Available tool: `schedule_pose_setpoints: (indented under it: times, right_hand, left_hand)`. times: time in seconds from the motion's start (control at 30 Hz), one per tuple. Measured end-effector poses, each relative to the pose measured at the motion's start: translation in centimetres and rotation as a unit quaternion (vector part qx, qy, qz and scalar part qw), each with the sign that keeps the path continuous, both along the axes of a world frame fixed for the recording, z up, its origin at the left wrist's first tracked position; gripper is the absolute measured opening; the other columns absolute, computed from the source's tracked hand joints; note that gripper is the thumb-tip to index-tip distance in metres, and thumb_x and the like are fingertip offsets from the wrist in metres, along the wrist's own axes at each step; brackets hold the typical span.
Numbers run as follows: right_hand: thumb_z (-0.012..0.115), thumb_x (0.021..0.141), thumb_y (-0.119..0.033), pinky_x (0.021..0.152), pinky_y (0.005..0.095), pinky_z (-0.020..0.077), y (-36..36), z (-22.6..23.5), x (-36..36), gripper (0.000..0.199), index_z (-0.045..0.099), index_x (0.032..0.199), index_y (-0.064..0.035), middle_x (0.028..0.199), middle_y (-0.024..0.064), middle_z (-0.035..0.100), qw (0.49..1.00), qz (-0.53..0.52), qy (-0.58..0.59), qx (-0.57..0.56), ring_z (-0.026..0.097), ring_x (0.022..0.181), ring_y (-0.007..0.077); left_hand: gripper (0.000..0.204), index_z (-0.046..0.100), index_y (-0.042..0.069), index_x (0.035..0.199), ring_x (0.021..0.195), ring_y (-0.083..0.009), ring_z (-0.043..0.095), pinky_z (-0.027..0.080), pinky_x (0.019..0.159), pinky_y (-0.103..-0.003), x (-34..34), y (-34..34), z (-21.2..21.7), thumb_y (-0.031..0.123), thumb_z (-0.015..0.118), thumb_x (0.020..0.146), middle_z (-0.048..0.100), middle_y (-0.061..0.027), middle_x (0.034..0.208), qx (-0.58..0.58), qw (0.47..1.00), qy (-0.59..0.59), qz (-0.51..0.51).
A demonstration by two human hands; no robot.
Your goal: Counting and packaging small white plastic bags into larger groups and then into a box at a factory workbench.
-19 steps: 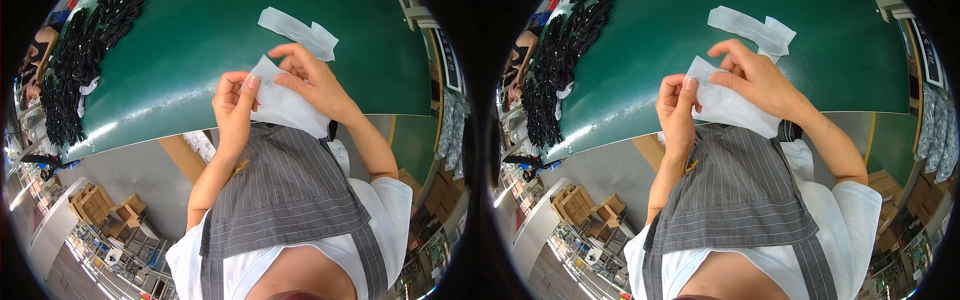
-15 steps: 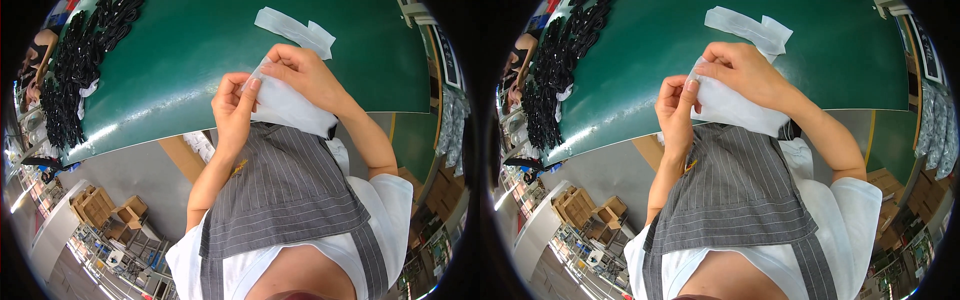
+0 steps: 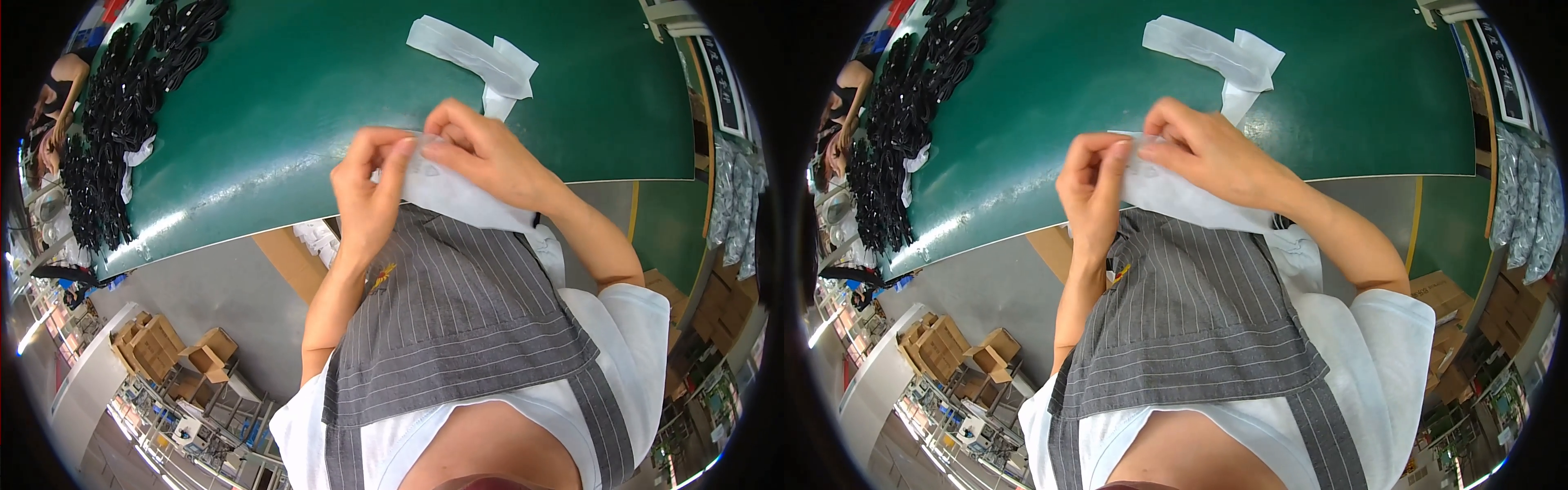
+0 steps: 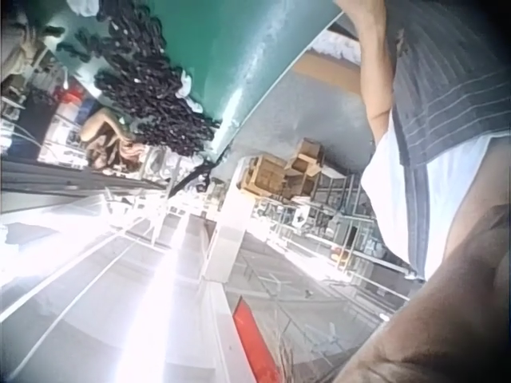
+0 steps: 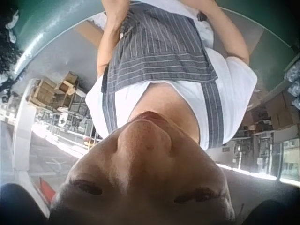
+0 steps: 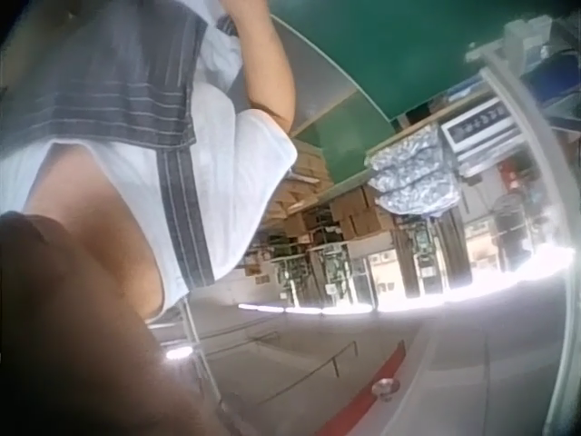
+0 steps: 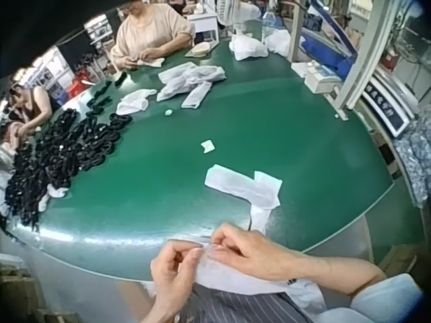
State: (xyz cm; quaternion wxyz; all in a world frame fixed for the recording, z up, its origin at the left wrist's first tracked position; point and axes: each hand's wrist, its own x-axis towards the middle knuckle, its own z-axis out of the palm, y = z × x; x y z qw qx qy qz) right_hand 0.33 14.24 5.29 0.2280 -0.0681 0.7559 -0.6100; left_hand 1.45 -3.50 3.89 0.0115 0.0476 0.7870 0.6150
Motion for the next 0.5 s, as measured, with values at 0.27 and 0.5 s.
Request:
schedule_pose_setpoints:
  times: [0.27,0.5]
  right_hand:
    - [0.063,0.085,-0.014,0.056,0.0223,0.0388,5.2,-0.3,4.7,0.014,0.056,0.088,-0.0023,0.073,0.0003,0.056,0.991,-0.006,-0.115,0.071,0.047,0.064,0.0052]
    - [0.063,0.077,-0.004,0.062,0.0326,0.0489,6.6,-1.9,1.8,0.019,0.060,0.095,-0.0078,0.096,0.0041,0.058,0.878,-0.070,0.355,0.314,0.056,0.067,0.0209]
  left_hand:
    - [0.006,0.056,0.001,0.091,0.058,-0.0084,0.051,0.042,0.055,-0.022,1.3,-1.1,-3.4,0.006,0.058,0.089,0.058,-0.0043,0.069,-0.101,0.987,0.088,0.091]
    - [0.014,0.059,0.001,0.102,0.068,-0.0201,0.056,0.047,0.064,-0.032,1.0,-1.5,-3.5,0.004,0.054,0.089,0.060,-0.0096,0.083,-0.315,0.939,0.112,0.078]
